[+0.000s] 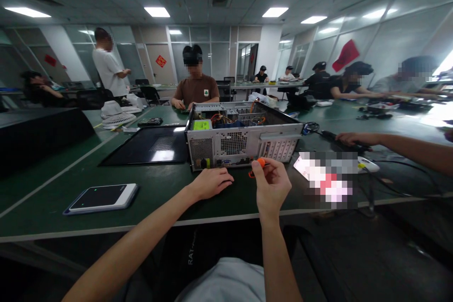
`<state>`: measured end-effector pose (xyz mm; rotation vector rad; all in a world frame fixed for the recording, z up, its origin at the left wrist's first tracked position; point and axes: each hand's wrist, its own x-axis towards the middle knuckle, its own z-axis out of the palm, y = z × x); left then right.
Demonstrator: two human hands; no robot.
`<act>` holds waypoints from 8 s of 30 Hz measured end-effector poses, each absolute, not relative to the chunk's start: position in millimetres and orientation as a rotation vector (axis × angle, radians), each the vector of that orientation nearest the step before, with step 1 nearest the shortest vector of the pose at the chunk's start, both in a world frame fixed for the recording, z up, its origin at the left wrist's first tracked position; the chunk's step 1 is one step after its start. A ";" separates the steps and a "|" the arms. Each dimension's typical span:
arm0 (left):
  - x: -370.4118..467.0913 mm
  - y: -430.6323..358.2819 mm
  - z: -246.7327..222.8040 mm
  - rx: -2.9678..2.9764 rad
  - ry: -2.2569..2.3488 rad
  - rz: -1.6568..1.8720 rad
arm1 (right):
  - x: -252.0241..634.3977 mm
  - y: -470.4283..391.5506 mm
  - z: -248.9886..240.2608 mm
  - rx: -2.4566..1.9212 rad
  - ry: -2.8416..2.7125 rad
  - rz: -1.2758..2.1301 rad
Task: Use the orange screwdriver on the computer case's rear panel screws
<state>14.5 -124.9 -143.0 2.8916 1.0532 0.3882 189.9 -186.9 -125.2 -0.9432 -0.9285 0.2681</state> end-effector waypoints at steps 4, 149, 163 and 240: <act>16.4 -125.8 -139.4 2.891 1.092 0.334 | 189.6 -185.7 -126.5 -0.926 -0.818 0.223; 4.3 -141.5 -144.6 1.863 1.797 0.754 | 171.3 -219.1 -147.1 -1.103 -2.232 0.587; -0.3 -143.5 -112.4 2.099 1.749 1.514 | 170.9 -223.3 -161.2 -1.118 -2.176 0.345; -2.9 -6.8 7.6 2.384 2.046 0.028 | 156.4 -213.5 -184.7 -1.273 -1.978 0.012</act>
